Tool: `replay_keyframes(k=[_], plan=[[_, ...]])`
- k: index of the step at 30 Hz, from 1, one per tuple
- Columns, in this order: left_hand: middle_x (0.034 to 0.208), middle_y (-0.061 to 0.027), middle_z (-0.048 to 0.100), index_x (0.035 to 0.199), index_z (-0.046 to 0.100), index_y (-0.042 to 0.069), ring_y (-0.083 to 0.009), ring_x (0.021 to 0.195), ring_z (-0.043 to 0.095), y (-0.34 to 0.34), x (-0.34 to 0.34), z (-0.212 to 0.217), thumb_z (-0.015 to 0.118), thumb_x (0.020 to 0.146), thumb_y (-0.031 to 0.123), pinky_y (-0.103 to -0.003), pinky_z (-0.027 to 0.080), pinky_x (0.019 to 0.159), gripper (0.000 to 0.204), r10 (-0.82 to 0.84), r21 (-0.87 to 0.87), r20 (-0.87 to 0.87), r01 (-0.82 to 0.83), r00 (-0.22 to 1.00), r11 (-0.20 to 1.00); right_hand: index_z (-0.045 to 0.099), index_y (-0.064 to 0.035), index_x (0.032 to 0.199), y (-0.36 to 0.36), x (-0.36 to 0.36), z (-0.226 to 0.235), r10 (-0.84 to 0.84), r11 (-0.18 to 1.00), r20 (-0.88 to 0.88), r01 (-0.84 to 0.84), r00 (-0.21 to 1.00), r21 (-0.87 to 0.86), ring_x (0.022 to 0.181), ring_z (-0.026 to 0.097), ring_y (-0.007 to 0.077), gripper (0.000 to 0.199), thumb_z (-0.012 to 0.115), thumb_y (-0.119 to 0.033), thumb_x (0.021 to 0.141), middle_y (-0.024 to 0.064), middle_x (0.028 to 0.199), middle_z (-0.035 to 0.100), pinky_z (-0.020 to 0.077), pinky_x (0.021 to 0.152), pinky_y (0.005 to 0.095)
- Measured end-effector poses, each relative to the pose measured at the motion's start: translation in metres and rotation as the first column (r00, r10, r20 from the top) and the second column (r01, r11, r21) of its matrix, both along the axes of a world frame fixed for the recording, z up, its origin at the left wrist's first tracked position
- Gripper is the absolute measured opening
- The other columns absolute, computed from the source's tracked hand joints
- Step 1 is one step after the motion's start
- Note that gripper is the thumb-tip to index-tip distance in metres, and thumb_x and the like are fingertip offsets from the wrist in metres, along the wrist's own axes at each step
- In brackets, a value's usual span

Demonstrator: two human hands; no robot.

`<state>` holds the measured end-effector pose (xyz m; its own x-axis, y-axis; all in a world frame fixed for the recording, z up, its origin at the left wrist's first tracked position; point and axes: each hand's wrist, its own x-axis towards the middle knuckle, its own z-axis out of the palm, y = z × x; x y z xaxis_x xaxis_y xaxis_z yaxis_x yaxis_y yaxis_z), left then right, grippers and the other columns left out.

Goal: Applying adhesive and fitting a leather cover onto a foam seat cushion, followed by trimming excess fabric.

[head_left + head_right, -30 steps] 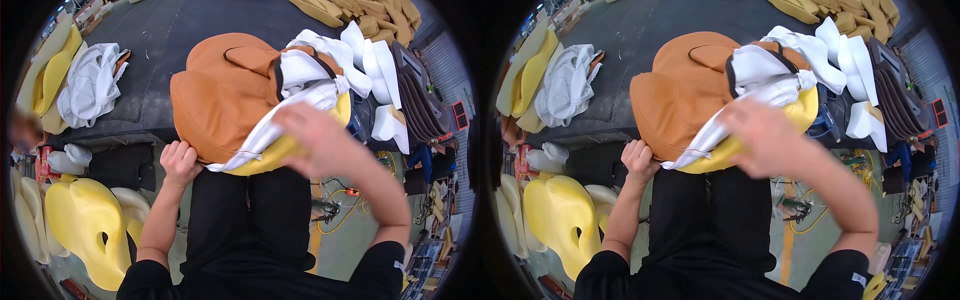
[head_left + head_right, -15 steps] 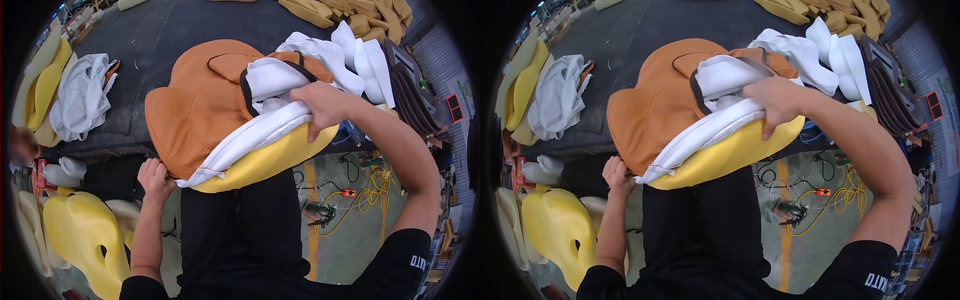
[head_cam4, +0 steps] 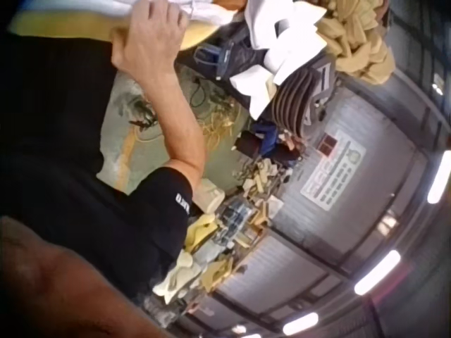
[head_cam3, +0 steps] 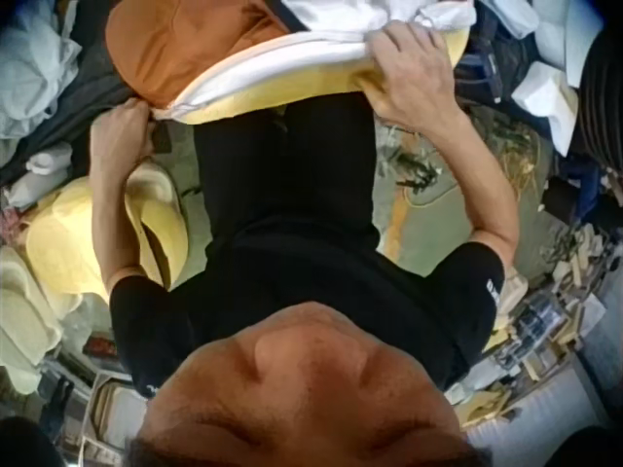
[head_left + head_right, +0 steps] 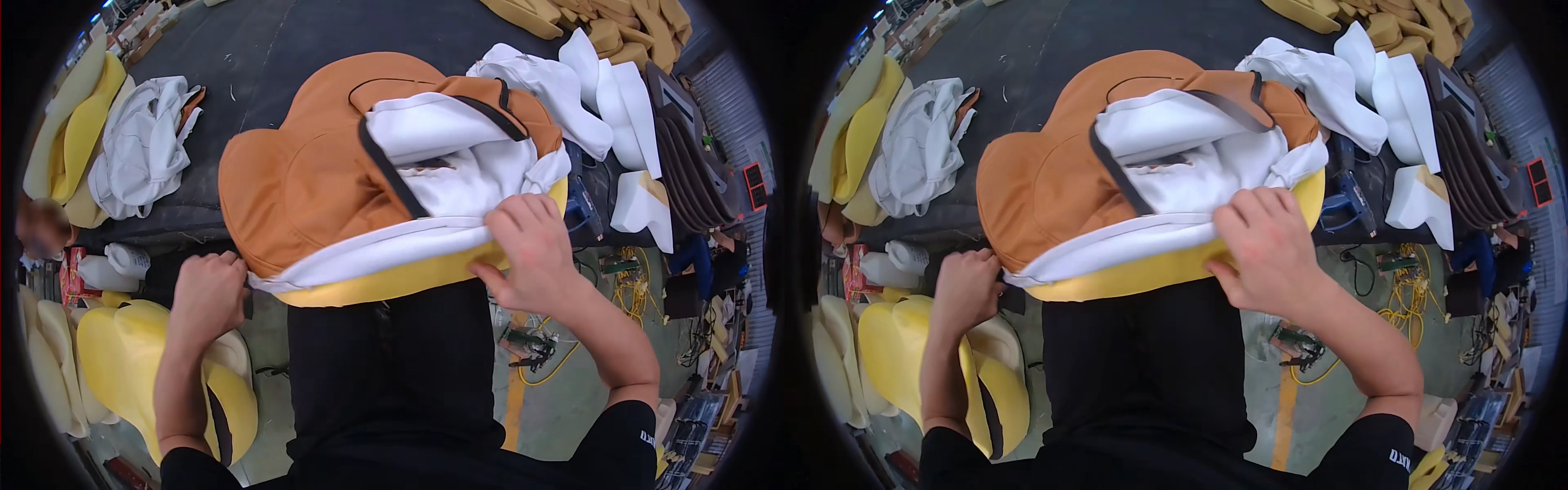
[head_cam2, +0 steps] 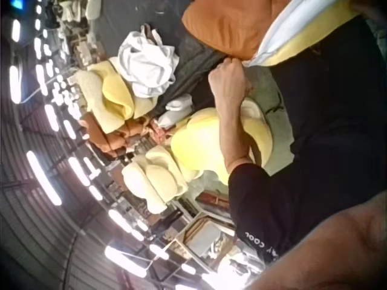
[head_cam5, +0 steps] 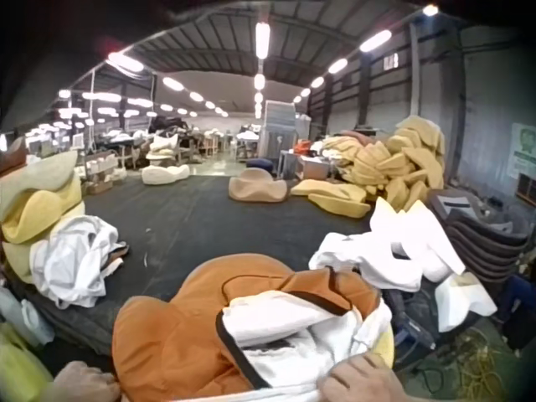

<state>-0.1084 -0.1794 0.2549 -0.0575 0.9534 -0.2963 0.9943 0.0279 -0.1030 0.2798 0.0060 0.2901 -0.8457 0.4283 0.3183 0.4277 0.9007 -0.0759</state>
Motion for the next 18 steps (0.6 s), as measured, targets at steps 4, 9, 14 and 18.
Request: replay_keyframes(k=[4, 9, 14, 18], plan=[[0.106, -0.0163, 0.071, 0.115, 0.068, 0.0, -0.0381, 0.096, 0.069, 0.04, 0.065, 0.068, 0.078, 0.078, 0.018, -0.048, 0.053, 0.082, 0.041, -0.485, 0.666, 0.412, 0.109, 0.771, 0.738, 0.065, -0.0024, 0.106, -0.028, -0.033, -0.002, 0.005, 0.998, -0.028, -0.003, 1.0, 0.065, 0.098, 0.061, 0.0339, 0.05, 0.09, -0.018, 0.066, 0.0123, 0.101, 0.061, 0.0479, 0.089, 0.0461], [0.098, -0.0127, 0.057, 0.107, 0.064, 0.004, -0.0331, 0.091, 0.057, 0.055, 0.107, 0.006, 0.091, 0.068, 0.041, -0.045, 0.048, 0.078, 0.061, -0.379, 0.727, 0.385, -0.023, 0.841, 0.686, 0.067, -0.0042, 0.099, -0.039, -0.047, 0.018, 0.06, 0.994, -0.067, -0.066, 0.996, -0.089, 0.09, 0.064, 0.0315, 0.038, 0.086, -0.028, 0.077, 0.0127, 0.096, 0.062, 0.0521, 0.081, 0.0427], [0.101, -0.0136, 0.06, 0.105, 0.066, 0.003, -0.0351, 0.089, 0.059, 0.048, 0.111, -0.009, 0.091, 0.072, 0.035, -0.045, 0.047, 0.079, 0.053, -0.417, 0.829, 0.335, -0.054, 0.845, 0.557, 0.074, -0.0013, 0.084, 0.044, -0.098, 0.055, -0.02, 0.847, 0.169, 0.107, 0.985, -0.52, 0.071, 0.072, 0.0308, 0.042, 0.085, -0.041, 0.085, 0.014, 0.073, 0.072, 0.0546, 0.065, 0.0419], [0.107, -0.0102, 0.06, 0.095, 0.068, 0.009, -0.0279, 0.094, 0.058, 0.043, 0.122, -0.032, 0.083, 0.079, 0.034, -0.043, 0.041, 0.081, 0.033, -0.414, 0.894, 0.215, -0.008, 0.884, 0.447, 0.074, -0.0019, 0.079, 0.027, -0.149, 0.063, 0.189, 0.935, 0.414, -0.034, 0.891, -0.353, 0.076, 0.071, 0.0356, 0.046, 0.085, -0.046, 0.085, 0.0149, 0.073, 0.072, 0.0536, 0.069, 0.0465]])
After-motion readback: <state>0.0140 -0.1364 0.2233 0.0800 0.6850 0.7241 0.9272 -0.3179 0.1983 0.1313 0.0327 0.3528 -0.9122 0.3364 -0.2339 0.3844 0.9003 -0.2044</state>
